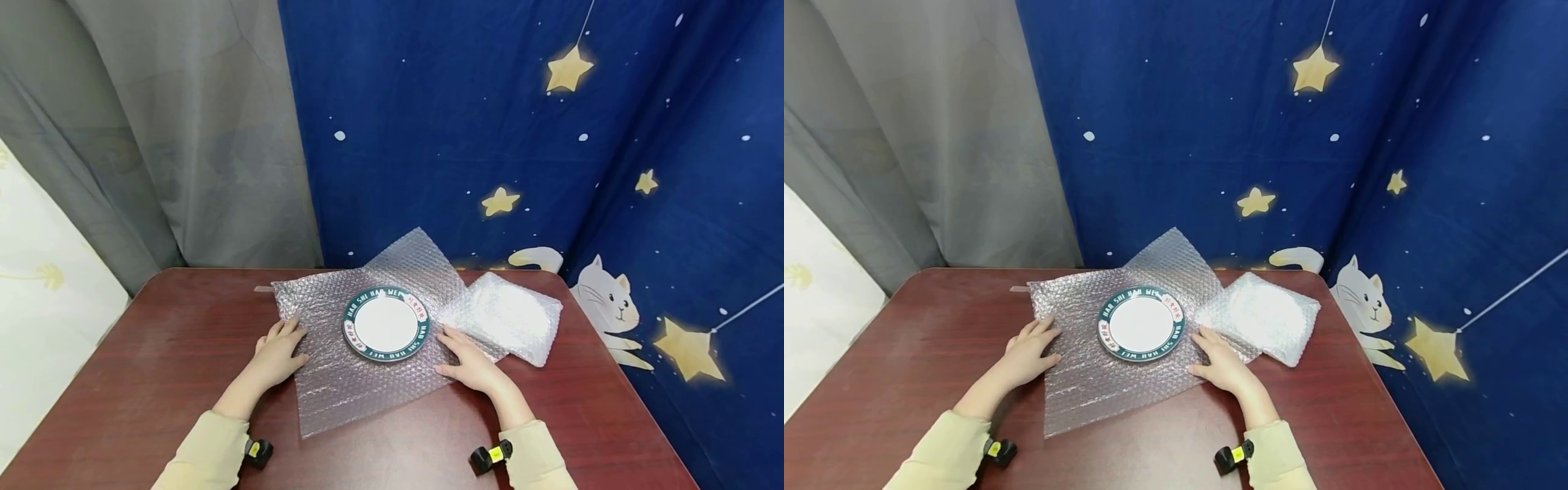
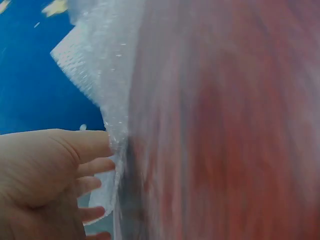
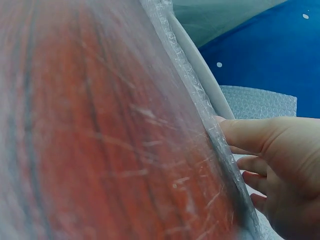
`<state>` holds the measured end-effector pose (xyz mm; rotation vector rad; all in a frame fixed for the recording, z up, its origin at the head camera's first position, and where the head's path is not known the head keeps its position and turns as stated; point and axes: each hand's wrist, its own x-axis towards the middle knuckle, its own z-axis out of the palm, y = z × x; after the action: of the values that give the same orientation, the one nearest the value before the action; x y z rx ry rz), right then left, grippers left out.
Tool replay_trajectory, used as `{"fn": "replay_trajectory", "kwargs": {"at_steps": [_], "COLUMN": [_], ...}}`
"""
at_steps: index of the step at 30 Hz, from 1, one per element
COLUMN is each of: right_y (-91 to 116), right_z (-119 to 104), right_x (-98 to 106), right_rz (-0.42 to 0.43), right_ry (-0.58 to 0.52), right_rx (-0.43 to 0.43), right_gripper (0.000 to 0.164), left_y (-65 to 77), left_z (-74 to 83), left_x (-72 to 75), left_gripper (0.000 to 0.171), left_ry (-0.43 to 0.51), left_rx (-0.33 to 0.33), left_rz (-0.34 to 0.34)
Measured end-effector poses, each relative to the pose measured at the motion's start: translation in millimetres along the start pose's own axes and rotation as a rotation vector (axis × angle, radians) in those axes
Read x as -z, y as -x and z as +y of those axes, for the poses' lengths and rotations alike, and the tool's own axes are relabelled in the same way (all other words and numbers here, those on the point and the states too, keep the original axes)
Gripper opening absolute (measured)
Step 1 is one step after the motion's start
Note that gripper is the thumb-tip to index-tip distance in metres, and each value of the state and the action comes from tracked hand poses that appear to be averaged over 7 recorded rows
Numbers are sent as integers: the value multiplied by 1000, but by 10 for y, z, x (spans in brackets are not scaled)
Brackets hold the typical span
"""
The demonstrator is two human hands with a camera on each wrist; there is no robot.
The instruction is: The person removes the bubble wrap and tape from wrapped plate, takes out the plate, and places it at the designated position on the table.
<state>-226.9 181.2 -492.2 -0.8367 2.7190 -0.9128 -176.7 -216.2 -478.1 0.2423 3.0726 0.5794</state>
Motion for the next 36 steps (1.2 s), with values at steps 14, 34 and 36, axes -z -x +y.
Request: {"fn": "replay_trajectory", "kwargs": {"at_steps": [14,34,36], "right_y": [-21,4,8], "right_z": [23,68,73], "right_x": [-16,-31,-35], "right_rz": [1,7,8], "right_ry": [0,-23,-26], "right_rx": [6,27,25], "right_gripper": [65,66,66], "left_y": [-177,-410,-420], "left_z": [156,427,437], "left_x": [44,12,-16], "left_gripper": [48,58,57], "left_ry": [44,1008,1072], "left_rx": [-157,340,356], "left_rz": [4,-388,-407]}}
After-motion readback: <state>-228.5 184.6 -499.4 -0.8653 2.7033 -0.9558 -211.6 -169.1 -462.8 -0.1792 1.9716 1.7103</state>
